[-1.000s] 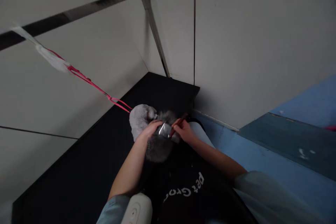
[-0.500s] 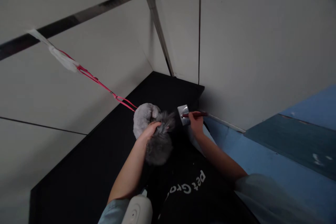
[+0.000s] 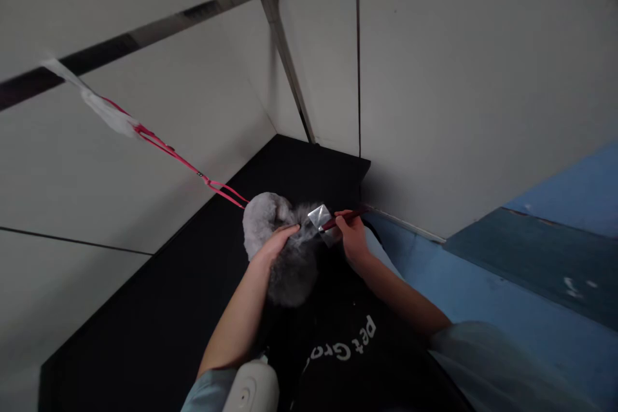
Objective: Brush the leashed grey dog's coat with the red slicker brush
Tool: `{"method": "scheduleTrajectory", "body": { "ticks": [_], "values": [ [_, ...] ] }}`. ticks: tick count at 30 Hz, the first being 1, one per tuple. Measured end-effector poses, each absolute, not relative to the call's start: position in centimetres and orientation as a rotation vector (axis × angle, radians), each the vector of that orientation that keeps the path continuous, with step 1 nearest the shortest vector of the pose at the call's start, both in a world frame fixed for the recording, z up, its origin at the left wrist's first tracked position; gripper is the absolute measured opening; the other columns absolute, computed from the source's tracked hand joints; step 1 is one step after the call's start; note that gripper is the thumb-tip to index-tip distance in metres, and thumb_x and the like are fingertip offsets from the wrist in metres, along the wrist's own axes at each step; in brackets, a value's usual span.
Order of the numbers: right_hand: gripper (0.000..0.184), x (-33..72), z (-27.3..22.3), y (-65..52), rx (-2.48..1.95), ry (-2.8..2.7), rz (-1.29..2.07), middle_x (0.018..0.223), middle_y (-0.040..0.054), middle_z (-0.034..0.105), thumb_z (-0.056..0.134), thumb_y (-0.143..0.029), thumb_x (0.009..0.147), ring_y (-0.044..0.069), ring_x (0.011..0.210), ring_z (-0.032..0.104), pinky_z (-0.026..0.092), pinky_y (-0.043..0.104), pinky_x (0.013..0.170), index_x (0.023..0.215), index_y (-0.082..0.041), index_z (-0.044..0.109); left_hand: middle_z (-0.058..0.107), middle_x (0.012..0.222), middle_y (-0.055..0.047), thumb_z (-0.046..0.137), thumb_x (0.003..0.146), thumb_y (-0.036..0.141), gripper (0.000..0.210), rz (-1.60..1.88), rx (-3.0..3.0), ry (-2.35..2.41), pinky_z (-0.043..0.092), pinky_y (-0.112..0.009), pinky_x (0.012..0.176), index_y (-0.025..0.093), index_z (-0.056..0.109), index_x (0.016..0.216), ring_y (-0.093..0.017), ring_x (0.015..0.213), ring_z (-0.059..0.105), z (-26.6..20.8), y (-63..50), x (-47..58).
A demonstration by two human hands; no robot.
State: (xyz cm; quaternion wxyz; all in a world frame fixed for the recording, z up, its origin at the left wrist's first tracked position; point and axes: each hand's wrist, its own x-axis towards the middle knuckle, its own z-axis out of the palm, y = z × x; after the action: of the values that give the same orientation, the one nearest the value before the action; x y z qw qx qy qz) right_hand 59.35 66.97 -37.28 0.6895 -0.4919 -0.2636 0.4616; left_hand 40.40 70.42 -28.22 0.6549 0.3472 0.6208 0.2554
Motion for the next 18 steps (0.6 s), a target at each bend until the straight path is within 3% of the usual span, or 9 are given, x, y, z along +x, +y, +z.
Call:
{"method": "scheduleTrajectory", "body": {
  "ticks": [4, 9, 14, 18],
  "values": [
    [0.027, 60.5, -37.1, 67.7, -1.109, -0.490, 1.012, 0.084, -0.0002, 0.069, 0.073, -0.044, 0.072, 0.019, 0.073, 0.064, 0.053, 0.035, 0.070, 0.089, -0.027, 0.060, 0.078, 0.079, -0.010, 0.070, 0.084, 0.017, 0.013, 0.582, 0.788, 1.386, 0.056, -0.036, 0.089, 0.010, 0.076, 0.093, -0.025, 0.082, 0.073, -28.8, 70.0, 40.1],
    [0.027, 61.3, -36.3, 67.6, -1.089, -0.548, 0.808, 0.091, 0.0012, 0.069, 0.071, -0.044, 0.075, 0.018, 0.086, 0.065, 0.053, 0.036, 0.086, 0.088, -0.024, 0.057, 0.076, 0.075, -0.010, 0.068, 0.084, 0.015, 0.010, 0.600, 0.741, 1.364, 0.059, -0.036, 0.084, 0.012, 0.075, 0.091, -0.023, 0.071, 0.072, -28.9, 69.8, 40.0],
    [0.025, 59.3, -36.9, 67.3, -1.095, -0.689, 1.173, 0.069, -0.0031, 0.066, 0.078, -0.044, 0.067, 0.018, 0.064, 0.061, 0.052, 0.032, 0.063, 0.076, -0.027, 0.061, 0.076, 0.073, -0.010, 0.069, 0.085, 0.018, 0.012, 0.611, 0.714, 1.385, 0.059, -0.040, 0.088, 0.011, 0.075, 0.092, -0.026, 0.074, 0.074, -29.1, 69.9, 40.0],
    [0.030, 60.1, -36.8, 68.7, -1.120, -0.525, 1.092, 0.075, -0.0021, 0.068, 0.077, -0.045, 0.066, 0.018, 0.071, 0.063, 0.053, 0.033, 0.070, 0.083, -0.026, 0.062, 0.077, 0.075, -0.009, 0.068, 0.085, 0.015, 0.013, 0.645, 0.708, 1.390, 0.059, -0.039, 0.090, 0.009, 0.075, 0.094, -0.025, 0.075, 0.074, -29.4, 69.8, 39.8]
  ]
}}
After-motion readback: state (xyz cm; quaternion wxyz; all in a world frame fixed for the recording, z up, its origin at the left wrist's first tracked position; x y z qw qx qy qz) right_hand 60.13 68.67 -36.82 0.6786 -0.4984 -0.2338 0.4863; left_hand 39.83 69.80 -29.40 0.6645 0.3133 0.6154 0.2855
